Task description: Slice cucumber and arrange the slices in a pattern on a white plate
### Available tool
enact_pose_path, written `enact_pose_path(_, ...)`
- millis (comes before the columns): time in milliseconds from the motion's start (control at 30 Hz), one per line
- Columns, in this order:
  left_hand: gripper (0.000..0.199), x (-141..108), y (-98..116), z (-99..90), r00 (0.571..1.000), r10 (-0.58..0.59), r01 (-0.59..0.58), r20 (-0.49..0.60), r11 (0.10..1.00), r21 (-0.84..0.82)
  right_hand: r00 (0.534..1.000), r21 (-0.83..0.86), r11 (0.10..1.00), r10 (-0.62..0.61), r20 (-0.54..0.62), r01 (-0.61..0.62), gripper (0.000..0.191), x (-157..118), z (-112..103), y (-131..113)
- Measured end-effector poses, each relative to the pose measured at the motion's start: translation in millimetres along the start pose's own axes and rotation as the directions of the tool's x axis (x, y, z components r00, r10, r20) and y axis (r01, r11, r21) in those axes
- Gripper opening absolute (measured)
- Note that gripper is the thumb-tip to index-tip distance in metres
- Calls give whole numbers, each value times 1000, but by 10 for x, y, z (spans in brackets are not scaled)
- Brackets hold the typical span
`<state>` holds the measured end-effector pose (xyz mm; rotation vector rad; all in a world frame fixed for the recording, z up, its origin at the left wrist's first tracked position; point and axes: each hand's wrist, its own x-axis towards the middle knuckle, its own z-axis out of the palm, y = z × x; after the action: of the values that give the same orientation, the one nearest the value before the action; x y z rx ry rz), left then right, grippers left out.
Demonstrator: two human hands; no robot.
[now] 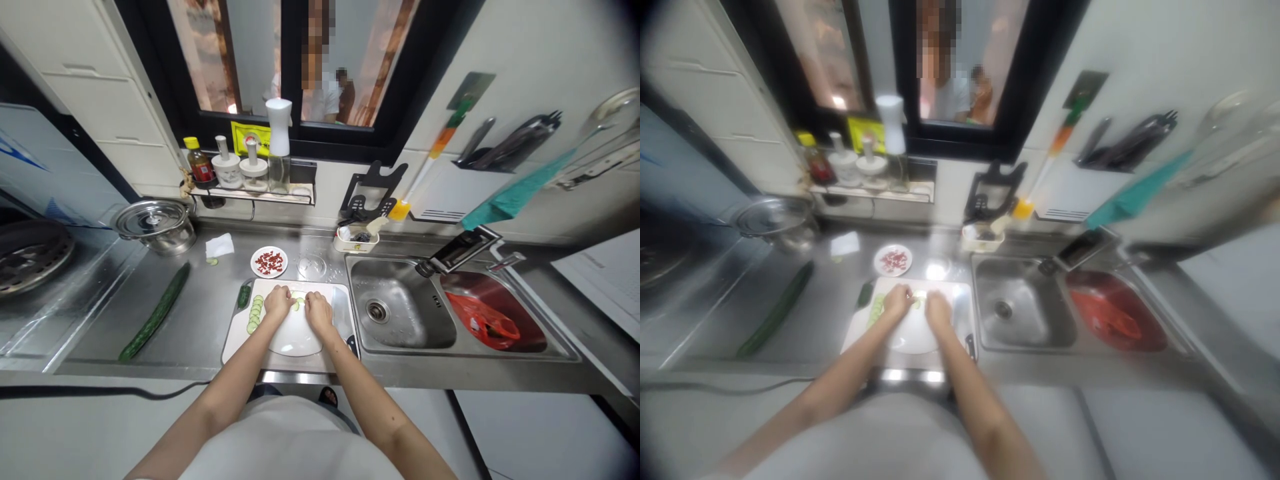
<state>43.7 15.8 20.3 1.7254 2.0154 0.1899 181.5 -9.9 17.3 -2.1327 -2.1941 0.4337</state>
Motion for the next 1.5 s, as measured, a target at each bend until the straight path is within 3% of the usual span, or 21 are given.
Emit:
enact_pose_path(400,19,16,-5,4,1000,-6,6,18,1000,10,1000,38,999,-2,-12,2,22,-93,2,22)
enact_pose_path(967,15,-23,1,33,997,71,-70,0,993,97,996,94,994,-54,-74,61,21,-318,2,-18)
enact_pose_path(1200,23,-71,6,19,996,90,-89,-7,991,98,996,96,994,-36,-82,43,24,-438,6,18)
enact_pose_path(1500,20,-118,-43,44,996,83,-82,-30,996,22,995,-45,994,-100,23,101,37,-418,-26,-20)
